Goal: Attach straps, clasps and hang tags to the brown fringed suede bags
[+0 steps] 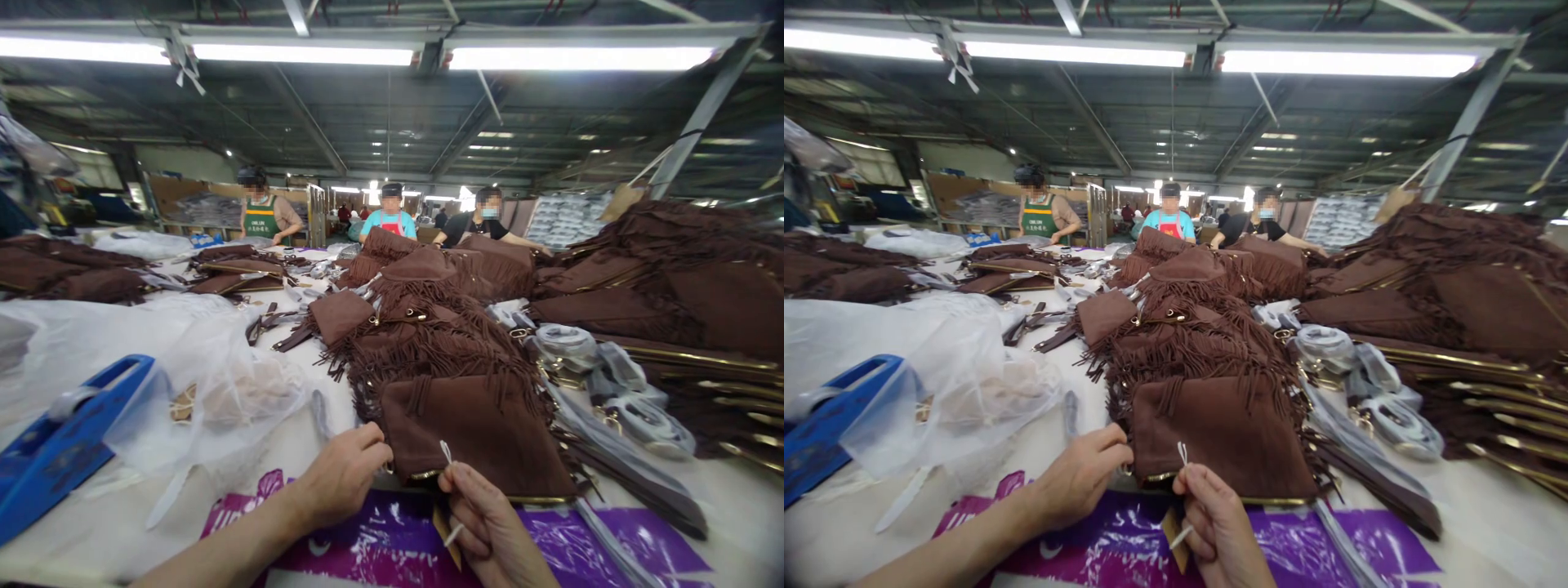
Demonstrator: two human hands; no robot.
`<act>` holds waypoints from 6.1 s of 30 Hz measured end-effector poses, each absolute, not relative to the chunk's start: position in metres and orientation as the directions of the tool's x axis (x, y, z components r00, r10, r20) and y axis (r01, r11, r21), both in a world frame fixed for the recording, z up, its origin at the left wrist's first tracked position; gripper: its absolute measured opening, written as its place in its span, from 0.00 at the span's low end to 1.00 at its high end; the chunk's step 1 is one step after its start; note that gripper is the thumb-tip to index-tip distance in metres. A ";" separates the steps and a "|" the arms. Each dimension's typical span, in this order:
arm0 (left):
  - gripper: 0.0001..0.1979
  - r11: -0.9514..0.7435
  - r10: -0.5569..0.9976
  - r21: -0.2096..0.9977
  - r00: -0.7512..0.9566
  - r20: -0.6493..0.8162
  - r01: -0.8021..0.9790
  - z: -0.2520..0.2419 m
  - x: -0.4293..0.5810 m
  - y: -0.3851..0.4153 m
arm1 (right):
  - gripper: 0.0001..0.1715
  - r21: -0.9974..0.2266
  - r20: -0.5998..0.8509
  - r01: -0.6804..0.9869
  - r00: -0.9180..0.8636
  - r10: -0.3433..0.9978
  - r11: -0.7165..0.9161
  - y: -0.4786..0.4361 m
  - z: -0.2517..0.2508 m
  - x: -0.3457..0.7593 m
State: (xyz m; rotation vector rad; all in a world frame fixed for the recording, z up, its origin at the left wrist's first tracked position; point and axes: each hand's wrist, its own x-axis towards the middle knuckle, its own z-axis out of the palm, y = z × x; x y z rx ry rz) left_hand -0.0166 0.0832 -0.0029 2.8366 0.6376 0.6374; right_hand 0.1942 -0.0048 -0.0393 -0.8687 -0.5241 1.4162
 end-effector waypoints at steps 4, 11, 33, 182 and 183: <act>0.06 -0.921 0.390 0.108 0.883 0.262 0.374 -0.003 -0.012 0.081 | 0.28 -0.794 -0.192 -0.600 0.085 0.978 -0.103 -0.007 -0.028 0.193; 0.03 -0.918 0.390 0.146 0.907 0.159 0.369 0.000 -0.017 0.084 | 0.25 -0.820 -0.166 -0.566 0.103 0.981 -0.080 -0.012 -0.040 0.195; 0.18 -0.665 0.496 0.719 0.839 0.223 0.202 -0.005 -0.010 0.076 | 0.15 -0.786 0.300 0.597 0.138 0.944 0.162 -0.045 -0.050 0.158; 0.01 -0.202 0.749 0.976 0.654 0.101 0.081 -0.001 -0.002 0.082 | 0.13 -0.991 -0.093 0.094 0.042 0.995 -0.097 0.016 -0.009 0.160; 0.03 -0.078 0.733 0.995 0.680 0.012 0.067 0.000 -0.003 0.082 | 0.13 -0.992 -0.106 0.062 0.015 0.994 -0.107 0.016 -0.008 0.162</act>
